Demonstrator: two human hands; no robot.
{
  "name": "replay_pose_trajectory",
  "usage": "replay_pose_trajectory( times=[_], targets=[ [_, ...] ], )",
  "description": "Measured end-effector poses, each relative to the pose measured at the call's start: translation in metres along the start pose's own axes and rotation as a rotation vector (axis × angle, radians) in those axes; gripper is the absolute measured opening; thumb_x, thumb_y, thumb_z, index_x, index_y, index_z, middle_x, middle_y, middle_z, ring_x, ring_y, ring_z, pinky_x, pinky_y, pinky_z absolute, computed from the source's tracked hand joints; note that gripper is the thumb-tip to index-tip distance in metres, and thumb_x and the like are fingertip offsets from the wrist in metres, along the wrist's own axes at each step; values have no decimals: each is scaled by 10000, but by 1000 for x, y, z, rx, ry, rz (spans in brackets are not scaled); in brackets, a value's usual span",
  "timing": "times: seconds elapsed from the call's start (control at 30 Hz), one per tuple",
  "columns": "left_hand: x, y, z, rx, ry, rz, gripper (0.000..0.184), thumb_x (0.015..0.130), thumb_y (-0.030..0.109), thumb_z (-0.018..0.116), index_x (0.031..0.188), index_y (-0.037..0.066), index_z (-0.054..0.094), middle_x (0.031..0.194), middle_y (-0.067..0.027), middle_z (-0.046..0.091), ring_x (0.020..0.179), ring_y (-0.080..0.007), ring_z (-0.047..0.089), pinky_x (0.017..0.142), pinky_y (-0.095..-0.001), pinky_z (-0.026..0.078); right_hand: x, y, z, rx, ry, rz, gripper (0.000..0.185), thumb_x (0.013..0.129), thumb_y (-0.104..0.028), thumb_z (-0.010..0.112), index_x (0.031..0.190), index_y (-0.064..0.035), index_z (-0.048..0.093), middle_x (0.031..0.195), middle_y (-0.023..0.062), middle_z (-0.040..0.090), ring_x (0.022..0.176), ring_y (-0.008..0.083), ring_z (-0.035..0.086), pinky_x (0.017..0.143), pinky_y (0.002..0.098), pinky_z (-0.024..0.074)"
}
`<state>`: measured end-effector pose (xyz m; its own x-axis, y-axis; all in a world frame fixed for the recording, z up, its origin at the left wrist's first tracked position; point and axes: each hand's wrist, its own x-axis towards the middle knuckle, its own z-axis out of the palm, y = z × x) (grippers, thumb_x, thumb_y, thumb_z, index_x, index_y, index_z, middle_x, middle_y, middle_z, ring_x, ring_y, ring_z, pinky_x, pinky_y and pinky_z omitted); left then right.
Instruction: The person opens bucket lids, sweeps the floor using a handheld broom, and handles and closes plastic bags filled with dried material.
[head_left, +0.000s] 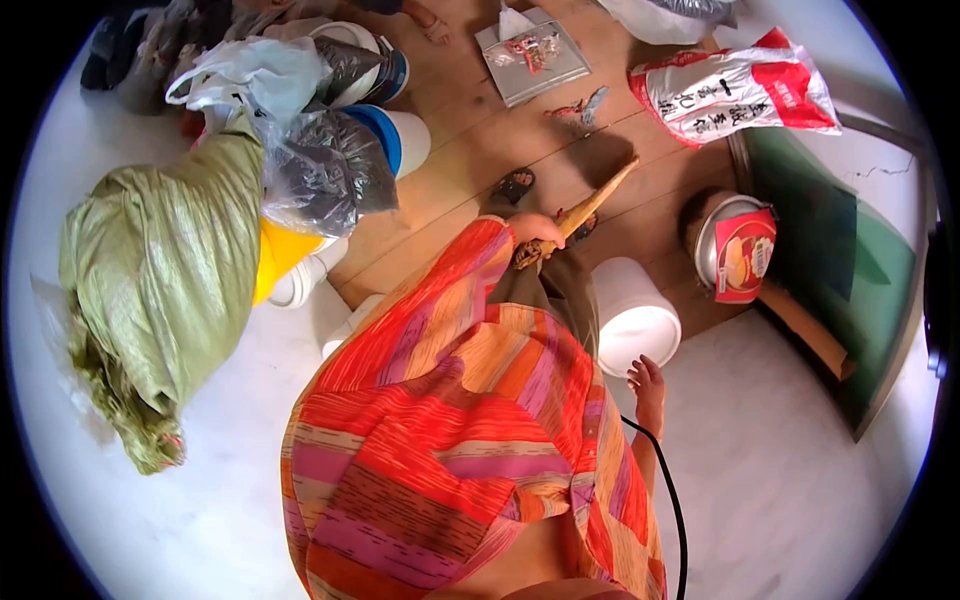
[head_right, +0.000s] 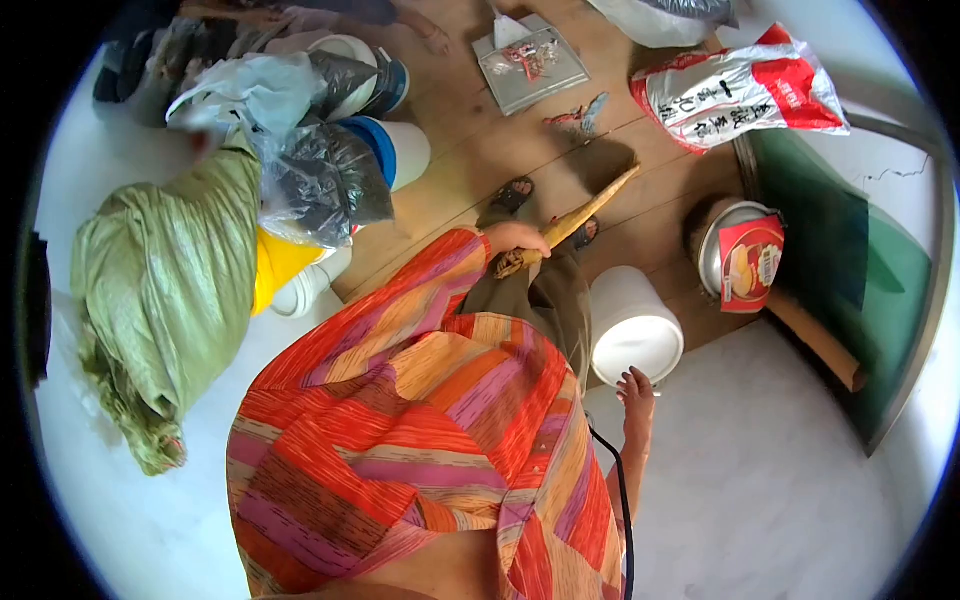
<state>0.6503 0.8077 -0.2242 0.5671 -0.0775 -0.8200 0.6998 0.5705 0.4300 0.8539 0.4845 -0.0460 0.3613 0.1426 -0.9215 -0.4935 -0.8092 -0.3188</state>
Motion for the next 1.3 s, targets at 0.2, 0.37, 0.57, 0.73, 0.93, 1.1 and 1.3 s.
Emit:
replay_pose_trajectory(
  times=[0.2,0.37,0.57,0.73,0.93,1.1,1.3],
  targets=[
    [10,10,-34,366,-26,-141,455,705,293,640,1008,-18,504,763,-110,606,589,-195,592,540,-335,470,-19,50,65,83,-19,101,331,870,-166,494,1166,-19,476,1024,88,564,800,122,557,654,223,449],
    [43,-10,-94,507,-13,-178,424,676,296,674,947,-7,554,731,-96,603,602,-192,598,542,-317,476,-44,28,108,68,1,38,350,874,-194,488,1166,-1,473,1033,79,567,826,123,558,698,231,444],
    [9,5,-144,158,-17,-124,416,721,265,641,1040,32,510,764,-82,581,559,-159,560,500,-306,462,-43,6,114,32,16,-31,354,878,-179,487,1171,18,469,1015,94,579,822,127,563,694,244,448],
    [-5,-40,-219,185,20,201,384,645,225,710,942,25,568,690,-68,553,536,-166,543,487,-300,459,-33,2,108,49,3,-5,354,877,-200,486,1179,-16,471,1058,70,559,842,112,552,703,232,438],
    [-146,29,-225,387,413,24,418,701,126,639,1097,53,528,719,-63,559,540,-154,536,474,-296,465,-24,11,115,60,-8,-13,352,873,-185,489,1177,-8,474,1026,69,569,826,111,557,683,230,445],
    [-198,43,-196,236,424,-60,408,725,120,636,1110,50,519,733,-42,556,546,-132,524,485,-271,467,-13,18,124,56,-49,-7,346,867,-170,495,1174,-11,483,1009,61,579,808,114,561,674,230,453],
    [-174,16,-178,164,294,-99,366,720,148,639,1053,38,535,749,-52,566,588,-139,539,491,-271,464,-7,11,123,11,-36,-70,375,876,-194,490,1189,9,451,1042,83,563,784,103,551,671,223,449]
  ],
)
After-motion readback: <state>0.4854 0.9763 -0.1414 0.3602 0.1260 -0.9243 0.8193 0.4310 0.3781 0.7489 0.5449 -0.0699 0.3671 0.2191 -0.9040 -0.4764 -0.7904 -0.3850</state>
